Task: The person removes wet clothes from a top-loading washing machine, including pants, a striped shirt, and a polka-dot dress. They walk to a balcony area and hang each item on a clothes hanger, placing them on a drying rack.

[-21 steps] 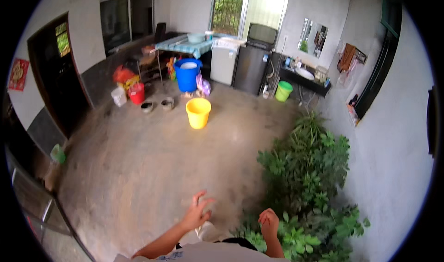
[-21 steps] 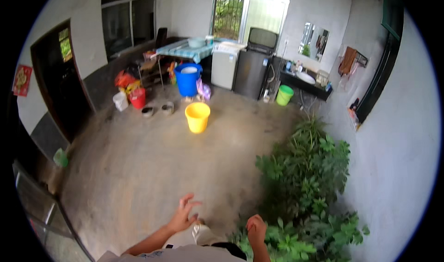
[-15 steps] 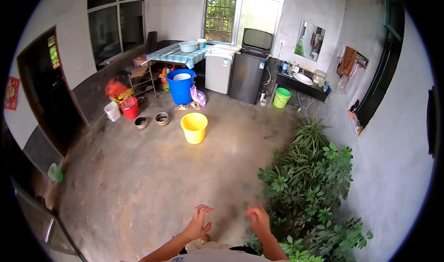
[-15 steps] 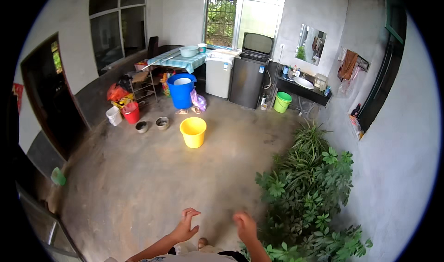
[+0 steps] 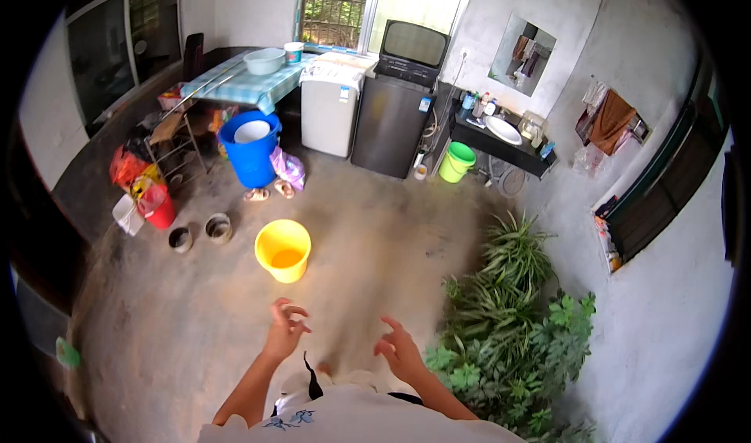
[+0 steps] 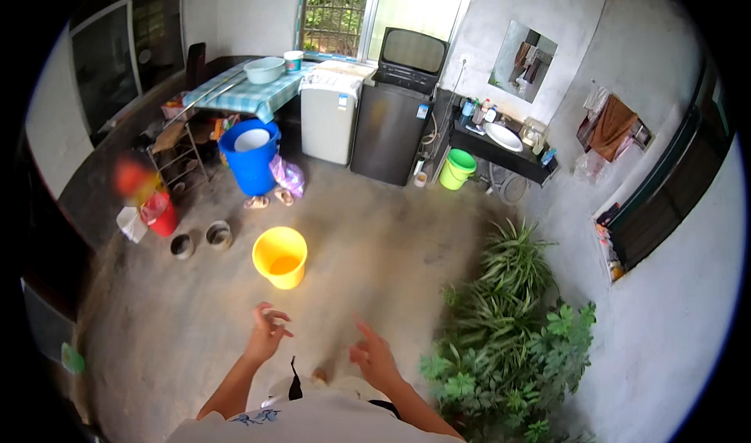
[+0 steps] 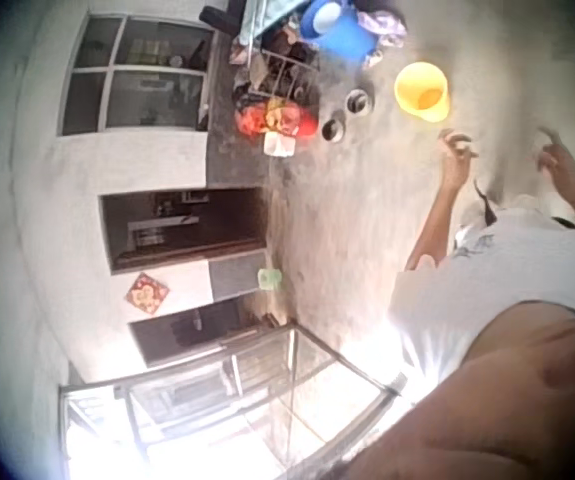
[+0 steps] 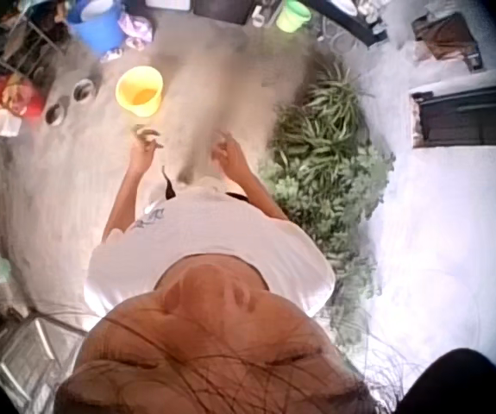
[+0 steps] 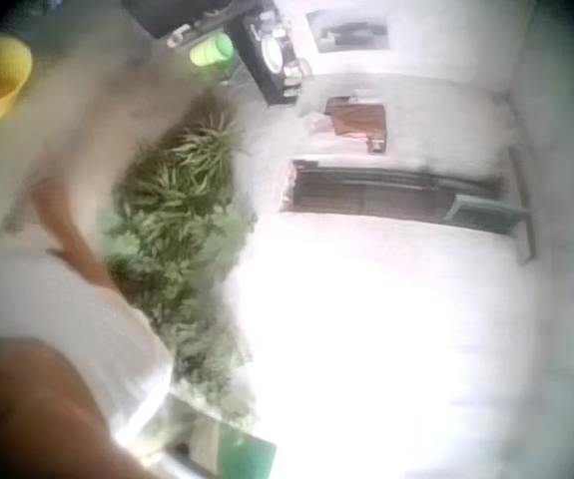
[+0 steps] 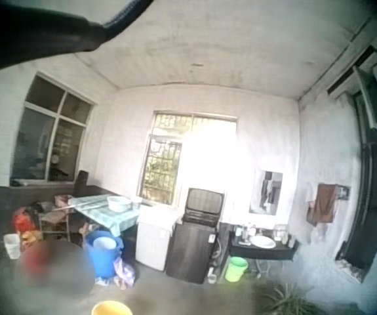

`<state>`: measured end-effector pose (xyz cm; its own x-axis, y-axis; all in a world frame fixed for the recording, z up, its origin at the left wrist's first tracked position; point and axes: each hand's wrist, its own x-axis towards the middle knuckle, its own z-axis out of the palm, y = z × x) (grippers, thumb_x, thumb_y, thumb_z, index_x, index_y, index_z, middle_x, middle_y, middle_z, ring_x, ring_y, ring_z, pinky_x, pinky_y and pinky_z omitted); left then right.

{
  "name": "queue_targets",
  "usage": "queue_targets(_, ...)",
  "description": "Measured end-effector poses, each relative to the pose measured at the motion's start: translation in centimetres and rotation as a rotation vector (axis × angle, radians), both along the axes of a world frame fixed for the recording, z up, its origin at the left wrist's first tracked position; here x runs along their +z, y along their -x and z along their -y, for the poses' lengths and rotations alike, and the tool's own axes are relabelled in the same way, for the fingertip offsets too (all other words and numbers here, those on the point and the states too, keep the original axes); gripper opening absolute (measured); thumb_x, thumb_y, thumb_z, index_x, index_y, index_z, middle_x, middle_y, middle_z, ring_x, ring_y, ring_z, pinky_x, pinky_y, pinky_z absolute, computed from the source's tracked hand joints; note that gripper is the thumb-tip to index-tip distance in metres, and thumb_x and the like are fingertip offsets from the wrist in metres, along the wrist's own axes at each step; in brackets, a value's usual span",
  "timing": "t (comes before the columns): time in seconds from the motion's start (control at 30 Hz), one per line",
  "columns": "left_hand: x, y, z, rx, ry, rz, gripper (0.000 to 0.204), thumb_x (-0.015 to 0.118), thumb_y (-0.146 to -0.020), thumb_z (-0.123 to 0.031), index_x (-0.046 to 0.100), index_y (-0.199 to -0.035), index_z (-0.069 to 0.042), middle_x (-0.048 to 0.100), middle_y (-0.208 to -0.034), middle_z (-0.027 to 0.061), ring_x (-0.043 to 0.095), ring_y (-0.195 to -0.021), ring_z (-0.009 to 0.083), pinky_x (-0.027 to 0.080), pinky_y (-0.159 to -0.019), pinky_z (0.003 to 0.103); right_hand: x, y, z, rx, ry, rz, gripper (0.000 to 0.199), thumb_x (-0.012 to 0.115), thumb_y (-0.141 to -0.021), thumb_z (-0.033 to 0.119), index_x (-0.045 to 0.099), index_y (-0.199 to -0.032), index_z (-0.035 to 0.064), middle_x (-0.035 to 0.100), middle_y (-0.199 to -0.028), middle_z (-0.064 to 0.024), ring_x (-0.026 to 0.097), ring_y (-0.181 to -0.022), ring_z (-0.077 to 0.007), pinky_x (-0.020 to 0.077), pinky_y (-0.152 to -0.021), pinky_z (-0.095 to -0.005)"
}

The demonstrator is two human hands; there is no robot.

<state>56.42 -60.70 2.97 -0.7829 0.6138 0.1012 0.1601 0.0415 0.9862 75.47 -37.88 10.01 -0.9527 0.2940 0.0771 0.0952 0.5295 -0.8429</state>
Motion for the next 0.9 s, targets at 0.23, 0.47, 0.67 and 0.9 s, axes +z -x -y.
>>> queue_targets(0.23,6.5,18.0,-24.4,-0.557,0.348,-0.062,0.048,0.053,-0.097,-0.016,0.024,-0.134,-0.008,0.071,-0.092,0.0029,0.060,-0.055,0.0132,0.052,-0.057,0.030,-8.7,12.9,-20.0,-0.497,0.155,-0.076,0.038,0.046,-0.099,0.039,0.053,-0.098,0.0020,0.058,-0.065,-0.0094,0.061,-0.060,-0.0222,0.0483,-0.059,-0.0342)
queue_targets(0.47,0.9,36.4,-41.3,-0.367,0.241,-0.046,0.032,0.056,-0.097,-0.017,0.029,-0.111,-0.005,0.067,-0.087,0.0076,0.062,-0.057,0.0156,0.050,-0.055,0.030,-4.1,34.4,-39.4,-0.604,0.097,0.079,0.028,0.049,-0.101,0.027,0.041,-0.092,0.0017,0.052,-0.072,-0.0082,0.059,-0.061,-0.0169,0.0471,-0.055,-0.0311)
queue_targets(0.67,-1.5,55.4,-51.5,-0.039,0.039,-0.119,0.029,0.051,-0.089,0.002,0.026,-0.101,-0.005,0.045,-0.090,0.0095,0.049,-0.070,0.0165,0.045,-0.065,0.029,0.4,57.8,-53.2,-0.272,0.020,-0.276,0.022,0.055,-0.087,0.000,0.035,-0.095,0.0036,0.042,-0.095,-0.0133,0.051,-0.081,-0.0228,0.0463,-0.068,-0.0310)
queue_targets(0.9,-8.1,78.0,-67.2,0.130,0.054,-0.131,0.032,0.044,-0.076,0.006,0.031,-0.103,-0.004,0.032,-0.091,0.0084,0.036,-0.079,0.0197,0.038,-0.076,0.032,-1.2,76.1,-70.0,-0.354,-0.357,-0.237,0.036,0.050,-0.063,-0.010,0.033,-0.091,0.0034,0.034,-0.094,-0.0147,0.040,-0.082,-0.0285,0.0391,-0.070,-0.0329)
